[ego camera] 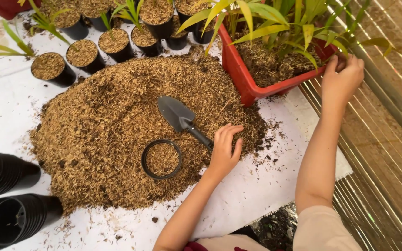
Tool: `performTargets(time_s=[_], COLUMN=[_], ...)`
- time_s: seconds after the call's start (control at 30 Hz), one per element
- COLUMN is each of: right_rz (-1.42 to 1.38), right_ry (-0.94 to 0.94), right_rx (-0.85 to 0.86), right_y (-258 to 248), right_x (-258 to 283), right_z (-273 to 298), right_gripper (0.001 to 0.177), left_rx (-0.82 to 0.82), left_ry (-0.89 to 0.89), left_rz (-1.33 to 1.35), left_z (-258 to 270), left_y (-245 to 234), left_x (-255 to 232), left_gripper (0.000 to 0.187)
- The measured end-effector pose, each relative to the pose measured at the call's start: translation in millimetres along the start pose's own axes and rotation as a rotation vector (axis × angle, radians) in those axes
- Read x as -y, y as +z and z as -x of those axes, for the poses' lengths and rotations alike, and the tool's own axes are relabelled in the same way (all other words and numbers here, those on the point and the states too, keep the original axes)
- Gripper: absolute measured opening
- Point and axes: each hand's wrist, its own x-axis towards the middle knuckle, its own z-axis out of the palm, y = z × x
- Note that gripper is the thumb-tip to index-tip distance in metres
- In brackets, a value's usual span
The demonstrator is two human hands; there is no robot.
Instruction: The person places a small plant into a black plastic pot and uses a hand trowel to scoop soil from a pile on the table, filling the pot around the plant's base. The person continues to add soil and gently press it down to secure the plant.
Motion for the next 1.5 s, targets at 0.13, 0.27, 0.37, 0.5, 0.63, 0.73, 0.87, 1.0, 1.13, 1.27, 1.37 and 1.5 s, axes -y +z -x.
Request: performTargets(time_s=[0.13, 0.27, 0.37, 0.5, 0.63, 0.73, 0.87, 1.0, 1.13, 1.27, 1.37, 1.5], right_rz=[0.076, 0.008, -0.079, -0.120, -0.222, -0.288, -0.667, -0.740, -0.812, -0.944, -0.905, -0.881], right_ry=[0.124, 0.165, 0.082, -0.052, -0.087, -0.187, 0.035, -0.077, -0.137, -0.176, -0.339, -0.410], right_rx=[0.052, 0.083, 0.037, -0.087, -0.111, -0.128, -0.068, -0.140, -0.210, -0.314, -0.389, -0.515], right_y=[0.7, 2.3, 1.0, 5.6, -5.0, -16.8, -36.7, -48.2, -37.3, -30.0, -44.2, -60.6], right_x=[11.2, 10.3, 13.6, 1.2, 11.9, 29.6, 52.6, 63.2, 41.0, 17.2, 32.6, 51.0], right_z=[-8.9, -13.2, -15.2, -18.8, -21.8, -22.1, -25.8, -26.5, -21.2, -20.8, -13.4, 14.8], right_gripper=[0.034, 0.024, 0.018, 0.017, 0.022, 0.019, 0.015, 0.006, 0.009, 0.016, 0.016, 0.014], left_rx=[-0.018, -0.006, 0.002, -0.019, -0.025, -0.074, -0.129, -0.142, -0.172, -0.187, -0.193, -0.180], left_ry=[0.008, -0.014, -0.019, -0.005, -0.027, -0.002, -0.031, -0.071, -0.068, -0.081, -0.072, -0.075], left_rz=[-0.024, -0.030, -0.042, -0.051, -0.036, -0.040, -0.053, -0.055, -0.043, -0.038, -0.043, -0.042], left_z=[-1.7, -4.0, -5.0, -4.9, -8.6, -10.4, -11.2, -10.7, -9.2, -6.6, -3.5, 4.0], left_y=[7.0, 8.7, 9.2, 12.2, 7.8, 3.5, -6.0, -16.1, -19.4, -23.7, -26.7, -30.9], left_x=[6.3, 6.0, 6.1, 9.7, 6.8, 11.6, 18.7, 18.1, 21.3, 18.9, 17.6, 16.9], left_gripper=[0.033, 0.032, 0.032, 0.033, 0.036, 0.033, 0.034, 0.034, 0.032, 0.033, 0.033, 0.031])
